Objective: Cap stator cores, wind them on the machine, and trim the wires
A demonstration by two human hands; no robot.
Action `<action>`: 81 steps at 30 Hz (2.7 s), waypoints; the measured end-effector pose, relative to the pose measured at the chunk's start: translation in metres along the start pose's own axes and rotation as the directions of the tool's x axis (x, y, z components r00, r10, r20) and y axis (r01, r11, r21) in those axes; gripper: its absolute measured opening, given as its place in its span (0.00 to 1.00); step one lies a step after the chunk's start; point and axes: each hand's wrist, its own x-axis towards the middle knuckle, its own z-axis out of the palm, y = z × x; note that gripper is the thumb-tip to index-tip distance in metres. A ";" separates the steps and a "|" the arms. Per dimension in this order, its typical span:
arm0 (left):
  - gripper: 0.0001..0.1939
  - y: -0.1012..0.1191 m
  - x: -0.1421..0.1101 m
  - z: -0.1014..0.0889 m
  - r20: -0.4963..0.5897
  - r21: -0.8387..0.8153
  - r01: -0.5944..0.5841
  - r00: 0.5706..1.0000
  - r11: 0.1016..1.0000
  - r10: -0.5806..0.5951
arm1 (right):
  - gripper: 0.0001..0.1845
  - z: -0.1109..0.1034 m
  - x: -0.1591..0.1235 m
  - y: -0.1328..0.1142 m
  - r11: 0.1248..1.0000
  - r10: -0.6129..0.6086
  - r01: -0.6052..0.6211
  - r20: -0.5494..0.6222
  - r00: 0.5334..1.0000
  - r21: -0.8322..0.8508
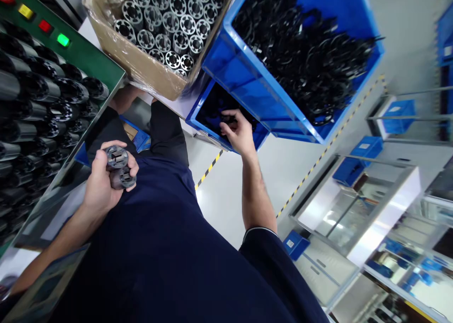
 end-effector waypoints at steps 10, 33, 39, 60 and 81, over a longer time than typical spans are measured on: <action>0.25 0.009 -0.016 0.043 0.226 -0.007 -0.180 0.958 0.984 0.177 | 0.15 0.063 -0.099 -0.170 0.684 -0.622 0.614 -0.125 0.773 0.394; 0.16 0.025 -0.036 0.040 0.018 -0.046 -0.095 0.995 0.994 0.096 | 0.13 0.097 -0.117 -0.209 0.849 -0.411 0.494 -0.352 0.841 0.187; 0.17 0.022 -0.027 0.043 0.112 -0.070 -0.156 0.980 0.985 0.164 | 0.13 0.103 -0.113 -0.197 0.839 -0.446 0.508 -0.288 0.847 0.196; 0.21 0.046 -0.006 0.056 0.060 -0.012 -0.191 0.980 0.981 0.192 | 0.13 0.101 -0.119 -0.195 0.638 -0.600 0.651 -0.264 0.755 0.412; 0.24 0.040 -0.006 0.048 0.046 -0.272 -0.072 0.995 0.960 0.088 | 0.15 0.095 -0.119 -0.191 0.659 -0.725 0.733 -0.117 0.679 0.172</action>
